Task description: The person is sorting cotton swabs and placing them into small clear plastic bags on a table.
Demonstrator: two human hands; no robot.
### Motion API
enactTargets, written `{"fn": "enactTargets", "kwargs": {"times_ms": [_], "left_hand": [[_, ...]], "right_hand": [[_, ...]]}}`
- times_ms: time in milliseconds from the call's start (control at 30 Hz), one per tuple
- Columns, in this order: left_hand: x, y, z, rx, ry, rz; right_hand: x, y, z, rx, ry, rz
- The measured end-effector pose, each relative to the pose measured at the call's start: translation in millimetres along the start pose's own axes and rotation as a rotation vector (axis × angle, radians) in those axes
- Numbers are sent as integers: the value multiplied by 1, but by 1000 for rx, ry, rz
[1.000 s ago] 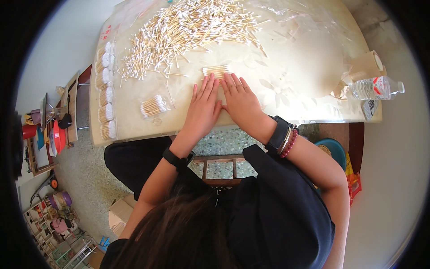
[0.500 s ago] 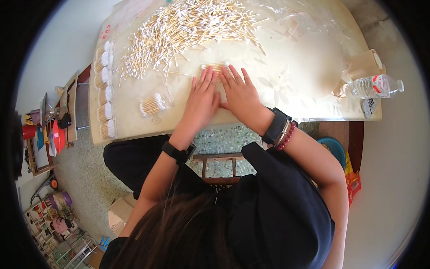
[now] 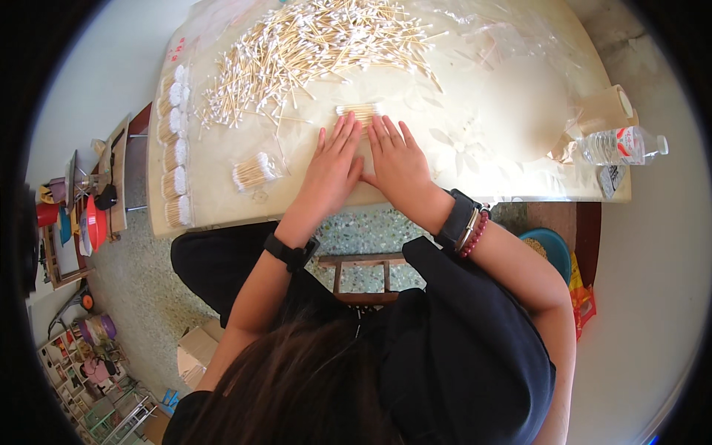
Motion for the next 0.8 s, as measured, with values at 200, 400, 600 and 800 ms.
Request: {"fn": "enactTargets", "kwargs": {"times_ms": [200,400,600,800], "left_hand": [[12,2,5,64,33,-9],[16,4,10,34,32,21],[32,-13,32,-760,-179,-361],[55,-5,61,-1181,-364,-525]], "right_hand": [[10,-1,-3,-17,34,17],[13,-2,-11,26,31,60],[16,-26,-53,1179,324,-289],[35,13,-79,1804,697,-431]]}}
Point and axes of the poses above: each hand's wrist, its own x-axis towards the middle knuckle, its own y-axis out of the palm, z = x × y, the point moved 7 cm from there along x, towards the middle knuckle, and after that the axes turned 2 degrees about -y, right-handed, at the moved point
